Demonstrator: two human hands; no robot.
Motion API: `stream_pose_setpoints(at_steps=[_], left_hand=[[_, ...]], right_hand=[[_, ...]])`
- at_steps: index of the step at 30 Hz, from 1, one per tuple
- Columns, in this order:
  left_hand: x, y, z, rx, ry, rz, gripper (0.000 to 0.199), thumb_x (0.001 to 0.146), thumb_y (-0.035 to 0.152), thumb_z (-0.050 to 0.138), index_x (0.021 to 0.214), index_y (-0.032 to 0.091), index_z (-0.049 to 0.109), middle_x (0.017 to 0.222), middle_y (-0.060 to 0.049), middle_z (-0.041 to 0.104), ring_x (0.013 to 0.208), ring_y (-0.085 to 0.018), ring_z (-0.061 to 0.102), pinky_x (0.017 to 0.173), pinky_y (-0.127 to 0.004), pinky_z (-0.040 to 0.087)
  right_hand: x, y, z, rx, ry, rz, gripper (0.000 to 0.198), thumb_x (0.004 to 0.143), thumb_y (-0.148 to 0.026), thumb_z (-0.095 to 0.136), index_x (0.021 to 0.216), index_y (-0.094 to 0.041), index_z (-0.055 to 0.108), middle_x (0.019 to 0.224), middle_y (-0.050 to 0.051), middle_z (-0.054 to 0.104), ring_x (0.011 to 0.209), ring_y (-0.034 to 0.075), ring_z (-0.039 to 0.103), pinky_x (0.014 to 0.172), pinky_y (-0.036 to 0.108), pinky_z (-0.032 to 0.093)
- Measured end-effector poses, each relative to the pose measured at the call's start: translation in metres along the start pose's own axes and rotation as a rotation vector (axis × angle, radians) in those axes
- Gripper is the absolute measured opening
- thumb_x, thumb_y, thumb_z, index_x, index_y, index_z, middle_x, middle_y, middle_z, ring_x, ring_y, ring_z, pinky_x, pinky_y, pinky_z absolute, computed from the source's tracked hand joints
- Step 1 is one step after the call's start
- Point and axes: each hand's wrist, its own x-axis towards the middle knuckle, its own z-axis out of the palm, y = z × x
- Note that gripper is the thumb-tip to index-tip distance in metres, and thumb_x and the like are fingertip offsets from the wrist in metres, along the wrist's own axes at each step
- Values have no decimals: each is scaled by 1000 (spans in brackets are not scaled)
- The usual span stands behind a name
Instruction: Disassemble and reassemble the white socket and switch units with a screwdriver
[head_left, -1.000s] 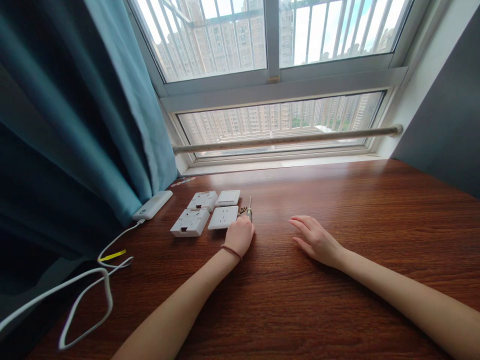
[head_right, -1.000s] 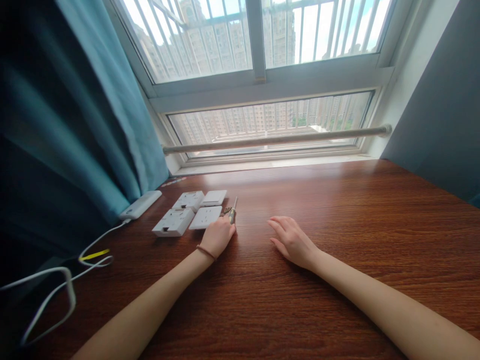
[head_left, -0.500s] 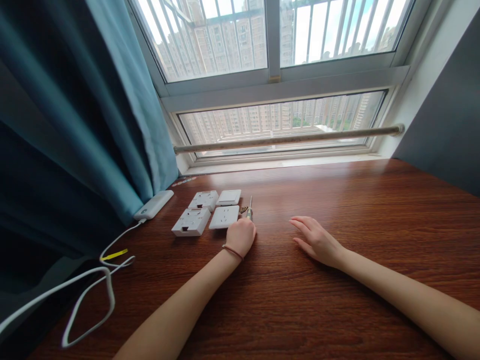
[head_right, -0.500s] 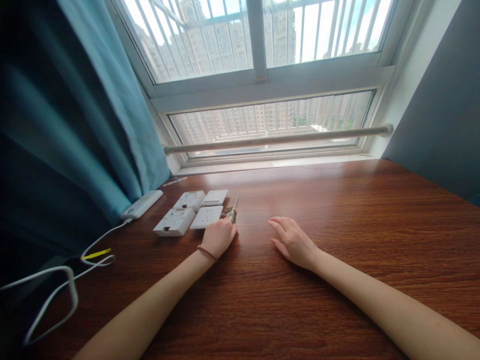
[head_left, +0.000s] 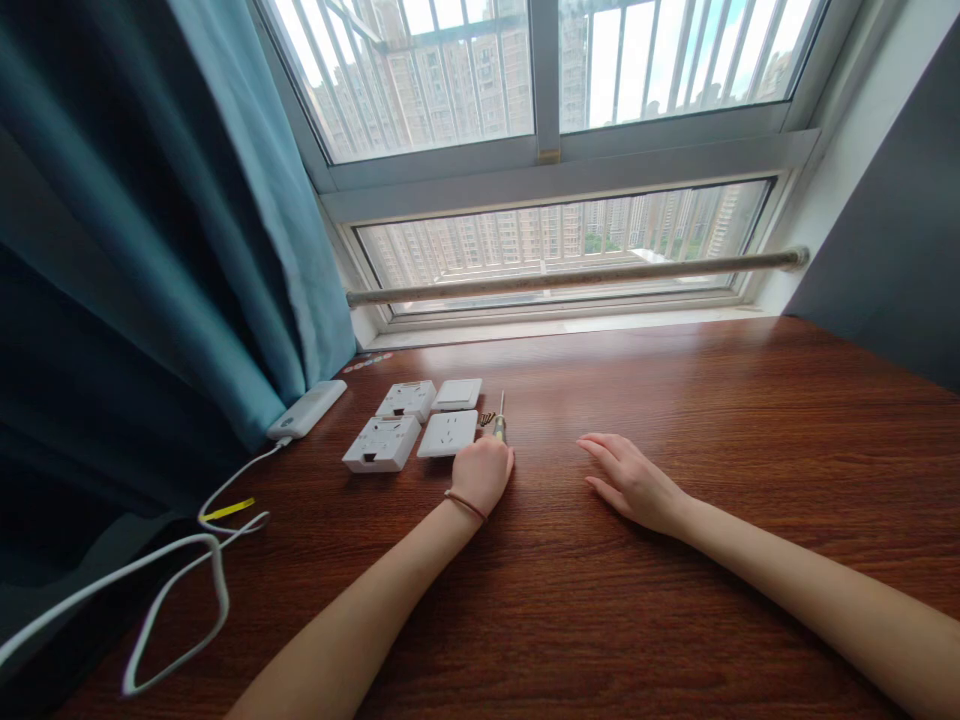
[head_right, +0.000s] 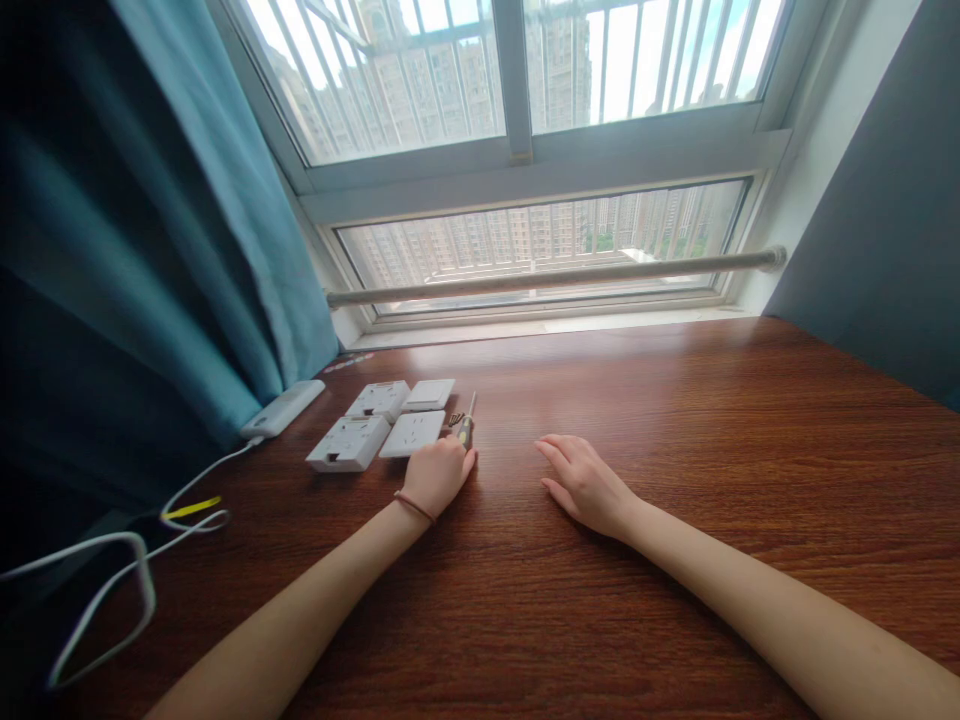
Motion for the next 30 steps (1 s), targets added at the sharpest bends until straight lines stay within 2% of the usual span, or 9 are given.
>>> stream_pose_setpoints(at_steps=[8, 11, 13, 16, 18, 21, 24, 27, 30], left_hand=[[-3, 4, -5, 16, 26, -17, 36, 88, 34, 41, 88, 4, 61, 80, -16, 65, 75, -26, 66, 60, -29, 49], [-8, 5, -7, -3, 109, 12, 40, 90, 36, 38, 102, 3, 57, 84, -17, 63, 73, -26, 65, 57, -29, 48], [-14, 6, -4, -123, 259, 197, 42, 90, 38, 37, 119, 8, 48, 88, -15, 63, 73, -23, 65, 60, -29, 48], [-25, 13, 6, -545, 513, 610, 55, 88, 36, 44, 135, 18, 23, 98, -10, 62, 81, -18, 62, 73, -29, 50], [-32, 23, 12, -864, 545, 806, 68, 86, 40, 47, 139, 20, 9, 117, -14, 53, 99, -20, 57, 86, -36, 47], [-39, 46, 15, -1160, 366, 963, 78, 83, 55, 42, 141, 20, 3, 145, -20, 17, 130, -31, 28, 102, -50, 32], [-43, 67, 14, -1400, 136, 992, 85, 81, 61, 41, 141, 25, -7, 149, -17, -9, 134, -35, 19, 104, -54, 26], [-43, 76, 10, -1674, -131, 1004, 86, 81, 60, 44, 139, 34, -15, 149, -15, -11, 130, -33, 31, 100, -53, 32], [-39, 71, 5, -1805, -400, 1038, 85, 79, 63, 44, 141, 33, -5, 148, -16, 7, 125, -32, 37, 97, -53, 36]], right_hand=[[-1, 1, 0, 18, -8, 9, 48, 82, -18, 51, 129, -14, 38, 121, 15, 50, 112, 25, 46, 97, 45, 41], [-1, 1, 1, 37, 0, 12, 49, 83, -19, 50, 130, -14, 36, 121, 15, 49, 113, 25, 45, 97, 45, 40], [0, -1, -1, 75, 32, 17, 54, 84, -21, 51, 134, -15, 31, 123, 16, 47, 116, 26, 43, 98, 45, 39], [0, -14, -5, 184, 125, 7, 70, 83, -32, 54, 141, -16, 17, 137, 18, 33, 127, 28, 31, 103, 49, 33], [-2, -29, -9, 286, 187, -32, 80, 83, -42, 53, 143, -17, 8, 145, 18, 18, 133, 31, 20, 105, 52, 27], [-8, -51, -11, 469, 195, -92, 79, 85, -53, 42, 144, -18, 4, 150, 15, 5, 137, 34, 8, 107, 55, 18], [-15, -62, -8, 643, 152, -53, 77, 86, -55, 35, 145, -19, 0, 152, 13, 0, 138, 32, 0, 108, 54, 9], [-19, -59, -8, 832, 97, 6, 77, 87, -57, 34, 145, -22, -3, 152, 13, 5, 138, 29, 6, 108, 51, 15], [-17, -52, -12, 913, 5, -63, 76, 84, -58, 40, 144, -26, 5, 150, 14, 15, 135, 29, 20, 104, 48, 27]])
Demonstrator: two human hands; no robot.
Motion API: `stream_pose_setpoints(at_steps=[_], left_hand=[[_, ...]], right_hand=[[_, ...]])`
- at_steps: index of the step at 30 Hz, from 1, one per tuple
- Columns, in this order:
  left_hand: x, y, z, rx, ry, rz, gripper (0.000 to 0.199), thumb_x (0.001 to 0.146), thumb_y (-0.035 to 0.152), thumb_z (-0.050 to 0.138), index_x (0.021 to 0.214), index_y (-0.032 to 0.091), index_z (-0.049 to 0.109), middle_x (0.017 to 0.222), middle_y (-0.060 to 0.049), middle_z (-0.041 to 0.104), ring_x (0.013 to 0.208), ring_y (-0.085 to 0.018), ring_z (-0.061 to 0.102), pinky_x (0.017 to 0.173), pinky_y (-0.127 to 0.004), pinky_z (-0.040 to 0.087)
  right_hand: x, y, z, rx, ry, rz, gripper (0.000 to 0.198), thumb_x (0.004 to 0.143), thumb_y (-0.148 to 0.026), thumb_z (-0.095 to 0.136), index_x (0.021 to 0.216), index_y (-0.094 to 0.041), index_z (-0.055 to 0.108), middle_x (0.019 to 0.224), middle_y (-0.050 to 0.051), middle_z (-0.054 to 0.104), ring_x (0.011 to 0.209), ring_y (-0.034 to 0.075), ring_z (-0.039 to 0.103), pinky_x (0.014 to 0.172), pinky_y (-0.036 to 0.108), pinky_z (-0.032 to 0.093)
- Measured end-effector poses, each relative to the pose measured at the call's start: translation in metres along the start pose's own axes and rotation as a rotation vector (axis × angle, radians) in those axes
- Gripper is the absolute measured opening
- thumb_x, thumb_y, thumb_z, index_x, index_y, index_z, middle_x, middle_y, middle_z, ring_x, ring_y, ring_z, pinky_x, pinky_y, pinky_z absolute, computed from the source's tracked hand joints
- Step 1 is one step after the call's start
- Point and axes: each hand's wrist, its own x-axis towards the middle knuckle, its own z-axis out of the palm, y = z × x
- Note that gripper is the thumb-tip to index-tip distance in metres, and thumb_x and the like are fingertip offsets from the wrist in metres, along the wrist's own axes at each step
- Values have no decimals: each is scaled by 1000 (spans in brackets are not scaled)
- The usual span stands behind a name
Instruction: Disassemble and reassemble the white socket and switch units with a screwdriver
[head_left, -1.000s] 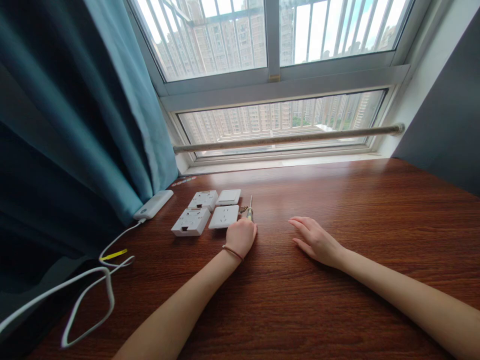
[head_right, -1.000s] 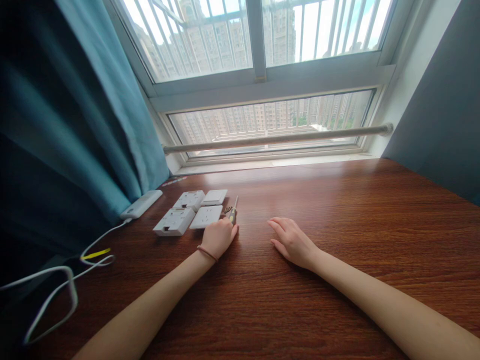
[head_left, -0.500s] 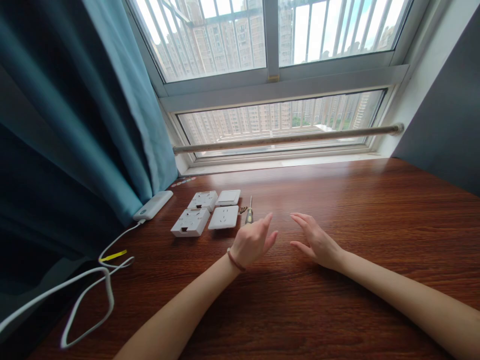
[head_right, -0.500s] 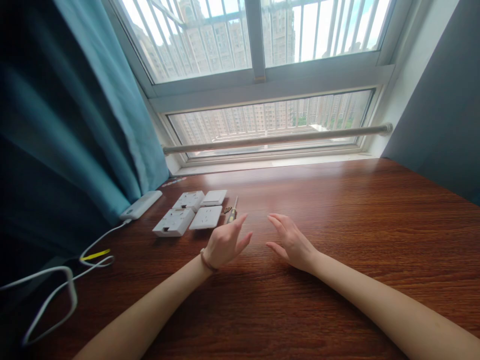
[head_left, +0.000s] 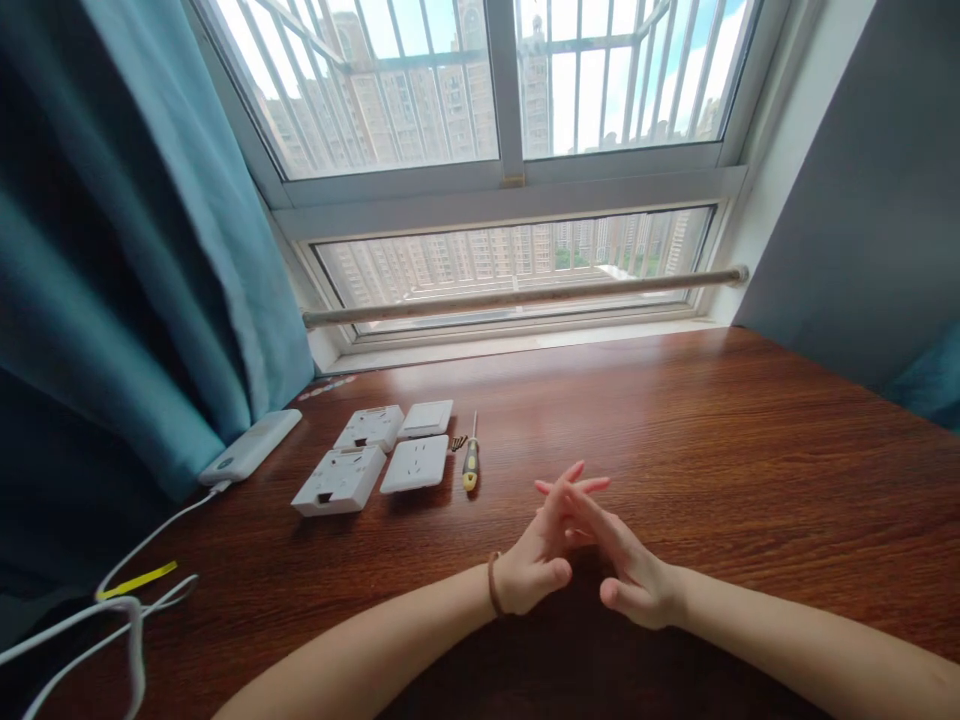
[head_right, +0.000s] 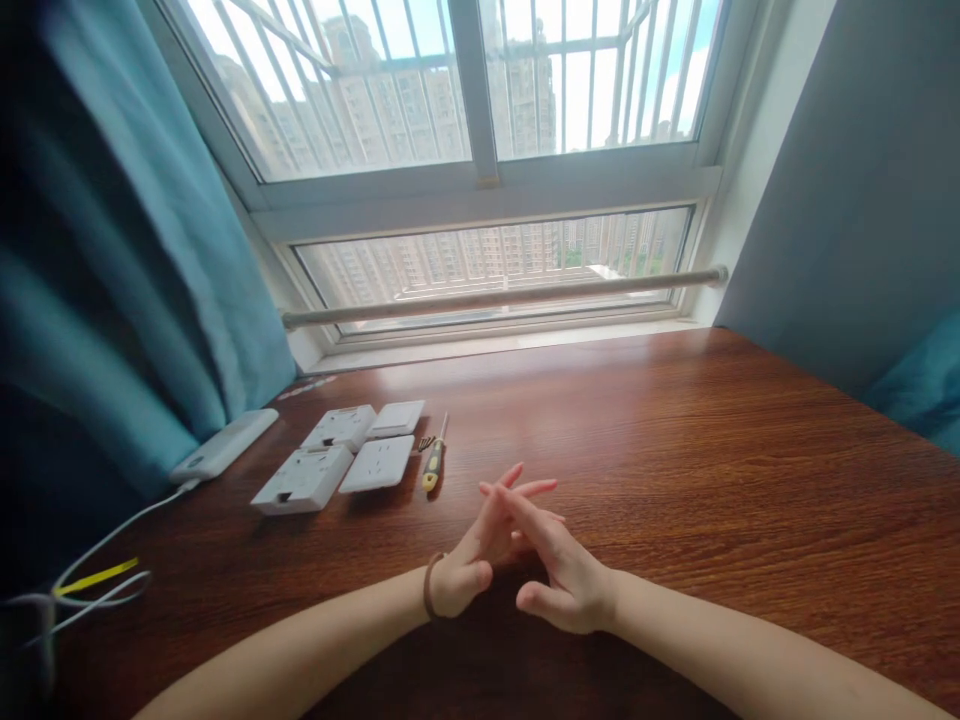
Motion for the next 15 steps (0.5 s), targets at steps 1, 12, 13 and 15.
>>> stream_pose_setpoints(at_steps=[1, 12, 13, 15], left_hand=[[0, 2, -4, 3, -48, -24, 84, 77, 64, 46, 142, 30, 4, 147, -16, 13, 126, -33, 36, 98, -53, 35], [-2, -6, -21, 469, -232, 73, 92, 68, 68, 54, 141, 29, 14, 145, -13, 22, 135, -35, 14, 105, -54, 23], [-4, -11, -19, 491, -234, 103, 99, 64, 70, 56, 142, 30, 9, 147, -13, 16, 135, -36, 12, 105, -55, 22], [-9, -24, -15, 554, -242, 150, 111, 56, 74, 59, 142, 32, 2, 149, -12, 3, 135, -39, 7, 105, -56, 19]], right_hand=[[2, 0, -2, -8, -47, -26, 77, 83, -58, 44, 144, -27, 9, 149, 14, 20, 134, 29, 24, 103, 47, 28], [8, 10, -9, -144, -270, -128, 80, 71, -59, 59, 139, -25, 32, 145, 14, 26, 132, 32, 24, 103, 50, 24], [7, 11, -8, -174, -289, -159, 85, 68, -61, 61, 139, -26, 31, 147, 14, 21, 133, 34, 21, 103, 52, 23], [5, 11, -7, -247, -325, -199, 92, 62, -63, 64, 140, -28, 29, 150, 13, 8, 134, 38, 16, 102, 55, 20]])
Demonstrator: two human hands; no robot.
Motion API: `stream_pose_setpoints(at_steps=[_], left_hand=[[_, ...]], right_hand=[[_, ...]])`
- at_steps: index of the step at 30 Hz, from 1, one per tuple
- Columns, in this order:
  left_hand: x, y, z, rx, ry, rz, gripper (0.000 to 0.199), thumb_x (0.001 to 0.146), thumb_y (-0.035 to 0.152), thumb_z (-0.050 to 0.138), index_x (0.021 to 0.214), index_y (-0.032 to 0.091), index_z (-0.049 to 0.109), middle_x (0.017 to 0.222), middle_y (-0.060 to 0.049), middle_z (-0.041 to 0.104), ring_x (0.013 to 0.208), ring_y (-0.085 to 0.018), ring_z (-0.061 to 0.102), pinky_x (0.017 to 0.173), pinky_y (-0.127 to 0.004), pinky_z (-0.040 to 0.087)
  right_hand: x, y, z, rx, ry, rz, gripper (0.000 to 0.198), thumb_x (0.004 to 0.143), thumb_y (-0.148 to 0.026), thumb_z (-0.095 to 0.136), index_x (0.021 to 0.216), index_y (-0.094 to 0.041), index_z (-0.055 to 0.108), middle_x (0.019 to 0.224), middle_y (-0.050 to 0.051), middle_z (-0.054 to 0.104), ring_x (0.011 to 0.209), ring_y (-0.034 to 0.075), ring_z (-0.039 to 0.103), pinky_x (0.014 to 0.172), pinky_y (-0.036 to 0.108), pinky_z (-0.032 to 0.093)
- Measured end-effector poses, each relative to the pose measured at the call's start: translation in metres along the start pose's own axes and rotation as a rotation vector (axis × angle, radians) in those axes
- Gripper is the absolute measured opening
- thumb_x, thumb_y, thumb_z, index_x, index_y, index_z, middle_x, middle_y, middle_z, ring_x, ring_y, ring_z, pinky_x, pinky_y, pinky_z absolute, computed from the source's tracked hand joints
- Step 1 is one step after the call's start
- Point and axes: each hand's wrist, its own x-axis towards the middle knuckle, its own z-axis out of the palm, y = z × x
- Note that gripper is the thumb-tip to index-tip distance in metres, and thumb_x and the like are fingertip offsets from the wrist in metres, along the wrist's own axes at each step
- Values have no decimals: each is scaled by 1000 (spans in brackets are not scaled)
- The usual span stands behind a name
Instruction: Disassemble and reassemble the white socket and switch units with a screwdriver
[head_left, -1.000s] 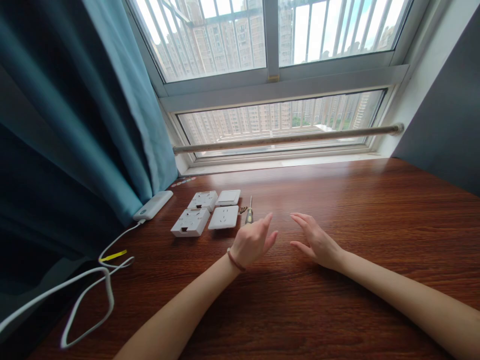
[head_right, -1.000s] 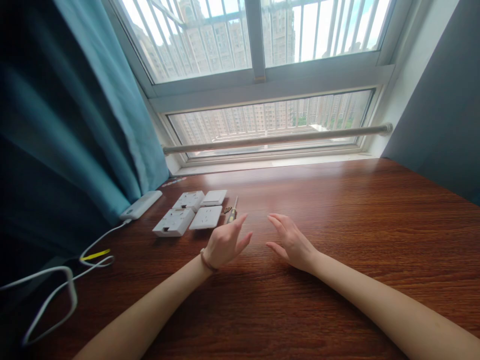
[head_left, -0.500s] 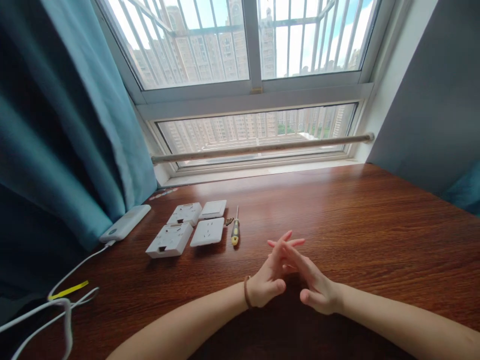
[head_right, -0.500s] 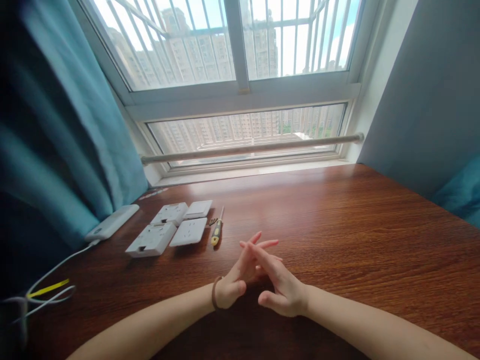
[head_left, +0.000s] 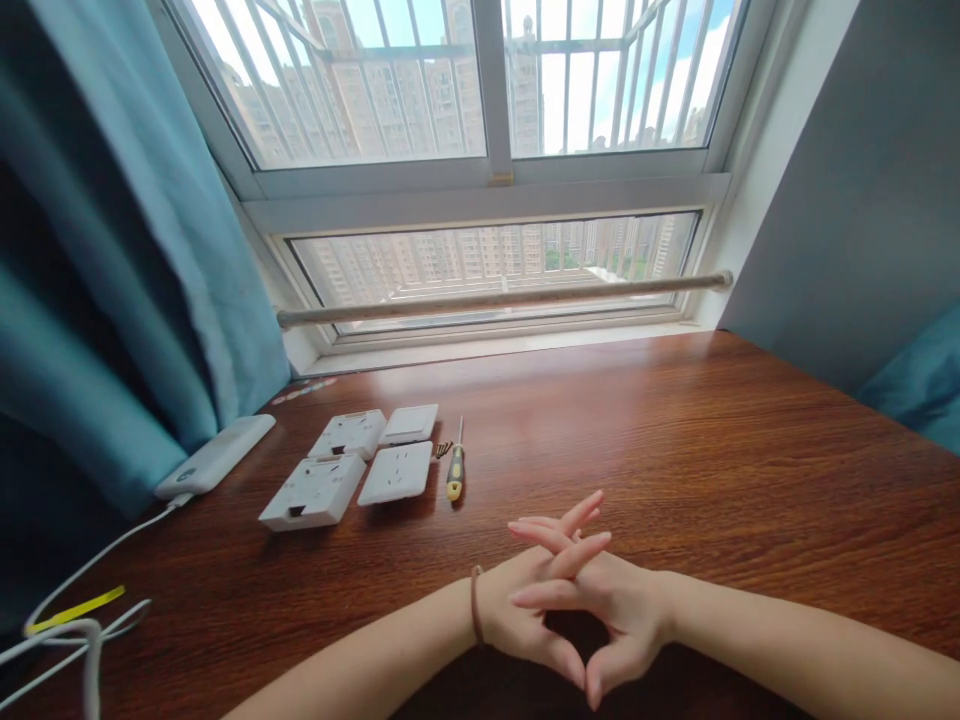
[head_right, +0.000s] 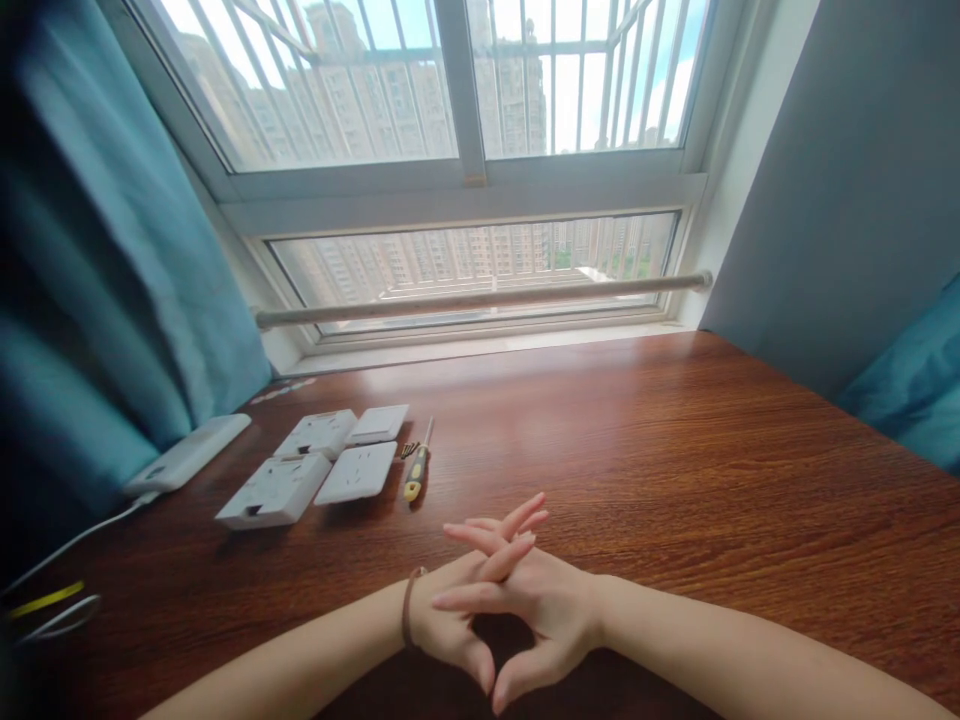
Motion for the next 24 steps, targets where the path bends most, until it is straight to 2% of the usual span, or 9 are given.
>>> stream_pose_setpoints(at_steps=[2, 5, 8, 11, 17, 20, 24], left_hand=[[-7, -9, 12, 92, -28, 9, 116, 50, 77, 59, 141, 33, 2, 150, -8, 0, 136, -41, -3, 106, -57, 13], [-17, -20, 25, 229, -140, -31, 108, 48, 80, 57, 139, 32, 22, 145, -3, 20, 134, -39, -18, 109, -56, 1], [-22, -22, 28, 284, -205, -66, 102, 45, 82, 56, 132, 31, 38, 137, -1, 36, 134, -37, -20, 110, -55, -3], [-19, -18, 22, 282, -210, -41, 103, 42, 84, 55, 129, 29, 42, 138, -4, 35, 135, -37, -16, 110, -54, 0], [-8, -8, 11, 291, -184, -36, 117, 40, 84, 56, 135, 22, 31, 141, -12, 27, 135, -40, -8, 109, -53, 7], [-4, -2, 8, 243, -158, -22, 120, 42, 82, 58, 139, 22, 22, 140, -14, 26, 136, -39, -6, 109, -53, 9], [1, 6, 3, 156, -184, -94, 118, 48, 77, 61, 141, 26, 10, 141, -13, 24, 136, -38, -2, 109, -52, 12]], right_hand=[[-1, -3, 0, -60, -54, -7, 91, 62, -64, 63, 139, -28, 30, 151, 12, 2, 134, 39, 13, 103, 57, 16], [-1, -9, -1, -95, -147, -2, 81, 69, -61, 58, 139, -28, 32, 150, 12, 12, 133, 36, 19, 104, 57, 13], [1, -14, -3, -102, -172, 15, 74, 71, -61, 54, 136, -29, 37, 144, 12, 27, 130, 35, 27, 103, 58, 16], [4, -17, -6, -88, -205, 42, 73, 71, -62, 53, 135, -28, 40, 138, 13, 34, 126, 35, 31, 101, 58, 22], [8, -17, -10, -60, -236, 101, 74, 72, -61, 55, 135, -25, 40, 136, 16, 37, 126, 35, 32, 99, 56, 27], [7, -17, -9, -68, -218, 146, 76, 70, -63, 57, 133, -25, 42, 135, 16, 38, 125, 34, 34, 100, 55, 27], [4, -17, -5, -76, -189, 198, 74, 68, -65, 57, 131, -28, 45, 135, 14, 40, 124, 34, 35, 101, 54, 27]])
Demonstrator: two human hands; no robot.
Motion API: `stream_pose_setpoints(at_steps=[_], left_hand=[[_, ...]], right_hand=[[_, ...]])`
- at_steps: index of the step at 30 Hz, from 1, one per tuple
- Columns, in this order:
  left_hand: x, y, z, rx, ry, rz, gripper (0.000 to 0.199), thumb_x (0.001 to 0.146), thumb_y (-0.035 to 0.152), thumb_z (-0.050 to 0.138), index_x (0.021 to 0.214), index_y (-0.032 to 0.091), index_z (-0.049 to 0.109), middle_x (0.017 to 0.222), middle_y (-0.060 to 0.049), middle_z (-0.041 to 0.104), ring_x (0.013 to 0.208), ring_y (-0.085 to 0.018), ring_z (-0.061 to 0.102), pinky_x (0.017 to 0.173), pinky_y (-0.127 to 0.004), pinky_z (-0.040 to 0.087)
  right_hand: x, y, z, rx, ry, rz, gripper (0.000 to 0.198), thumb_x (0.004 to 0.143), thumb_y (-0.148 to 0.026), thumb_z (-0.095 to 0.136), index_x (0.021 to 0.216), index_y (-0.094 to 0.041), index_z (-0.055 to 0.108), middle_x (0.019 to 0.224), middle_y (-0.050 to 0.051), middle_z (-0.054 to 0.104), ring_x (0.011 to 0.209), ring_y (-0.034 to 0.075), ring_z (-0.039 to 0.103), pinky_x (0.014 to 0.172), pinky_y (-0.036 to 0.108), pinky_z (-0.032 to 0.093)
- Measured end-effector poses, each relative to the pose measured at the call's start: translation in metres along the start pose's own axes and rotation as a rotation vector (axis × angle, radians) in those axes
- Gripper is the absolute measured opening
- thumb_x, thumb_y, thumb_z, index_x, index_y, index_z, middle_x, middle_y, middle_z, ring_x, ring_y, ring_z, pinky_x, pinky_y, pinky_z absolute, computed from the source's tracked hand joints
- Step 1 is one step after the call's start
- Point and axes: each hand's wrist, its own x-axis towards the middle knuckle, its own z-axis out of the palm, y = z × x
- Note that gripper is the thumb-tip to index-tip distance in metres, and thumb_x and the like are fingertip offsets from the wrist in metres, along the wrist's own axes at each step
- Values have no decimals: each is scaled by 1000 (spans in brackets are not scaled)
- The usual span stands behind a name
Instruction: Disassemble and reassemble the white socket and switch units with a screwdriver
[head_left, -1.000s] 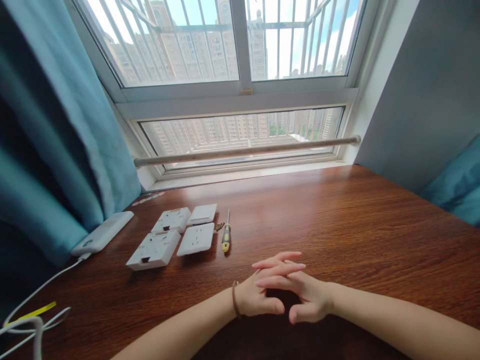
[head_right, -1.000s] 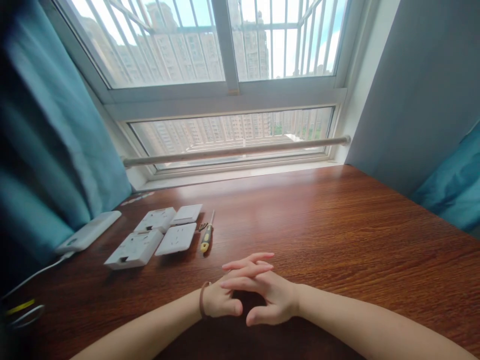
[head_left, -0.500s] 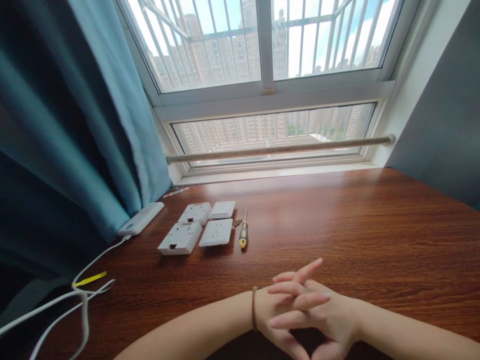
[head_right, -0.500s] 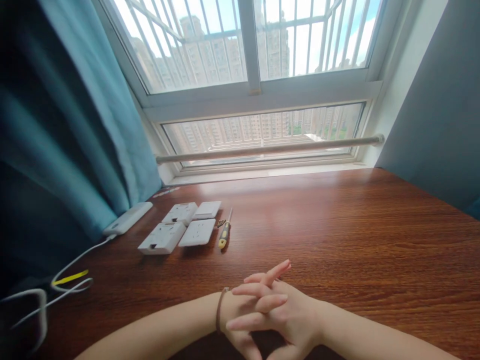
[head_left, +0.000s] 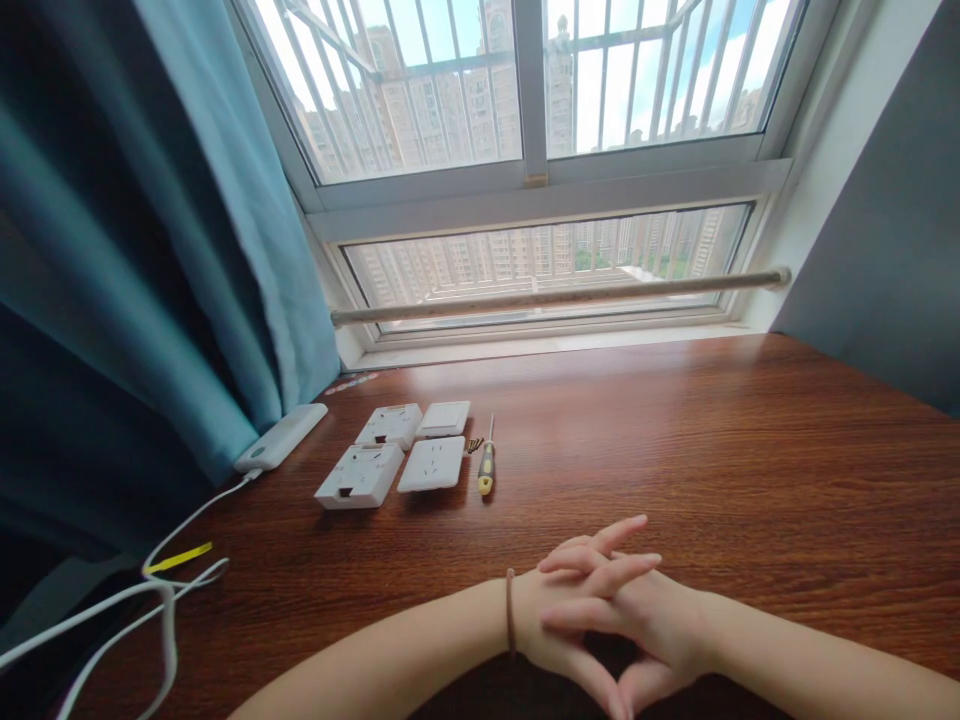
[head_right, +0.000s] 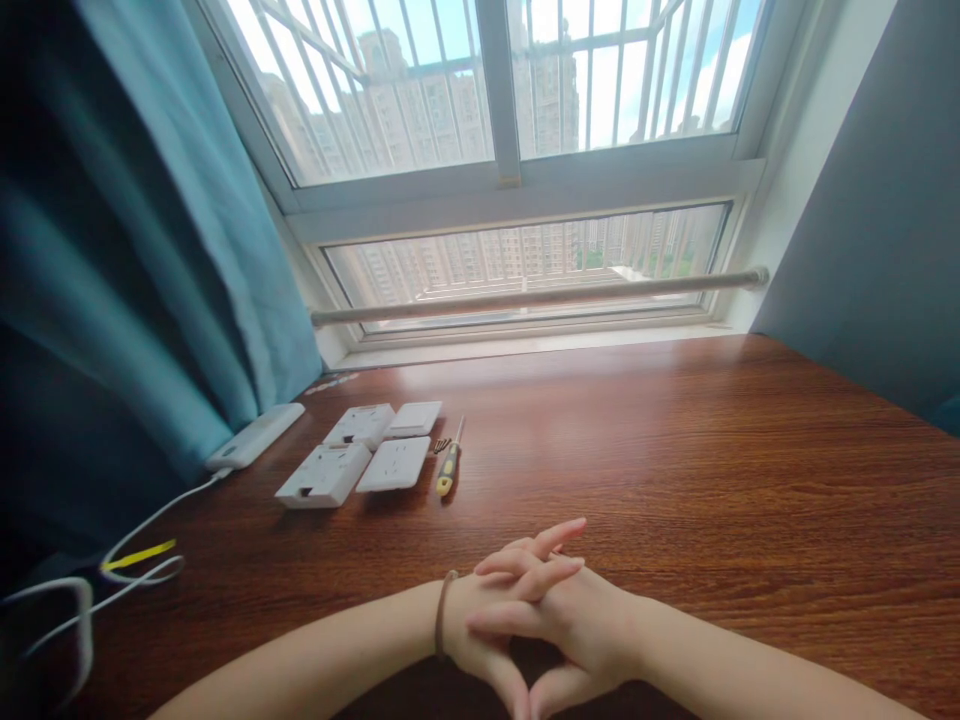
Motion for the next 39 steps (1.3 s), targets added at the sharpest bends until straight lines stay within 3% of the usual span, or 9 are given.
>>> stream_pose_setpoints(at_steps=[5, 18, 25, 31, 39], left_hand=[[3, 1, -1, -101, 92, 89, 124, 47, 72, 66, 140, 32, -4, 145, -13, 15, 136, -38, 3, 108, -54, 15], [3, 4, -3, -194, 129, 74, 108, 55, 70, 63, 140, 34, 8, 142, -11, 21, 135, -37, 10, 108, -53, 18], [2, 7, -5, -196, 67, -46, 106, 55, 72, 62, 140, 29, 15, 142, -13, 22, 135, -37, 10, 108, -53, 18], [5, 10, -8, -172, 126, 66, 102, 60, 67, 62, 141, 34, 9, 143, -9, 20, 136, -35, 10, 109, -51, 18], [1, 5, -5, -182, 116, 38, 108, 55, 66, 67, 141, 34, 10, 147, -10, 11, 135, -36, 12, 108, -52, 20]], right_hand=[[-2, 5, 5, 11, 18, -3, 75, 68, -65, 57, 132, -28, 44, 130, 14, 42, 120, 33, 38, 99, 53, 30], [-3, 8, 7, 11, 44, 4, 75, 68, -66, 56, 132, -27, 43, 125, 14, 43, 115, 32, 42, 95, 52, 36], [-3, 7, 7, -6, 55, 0, 74, 70, -66, 54, 132, -28, 43, 125, 13, 43, 114, 31, 42, 95, 50, 36], [-2, 6, 6, -17, 39, -4, 73, 71, -67, 52, 132, -25, 44, 123, 16, 44, 113, 32, 43, 92, 52, 38], [-2, 4, 5, -1, 51, 5, 72, 72, -66, 52, 131, -25, 45, 123, 15, 43, 114, 32, 43, 94, 52, 37]])
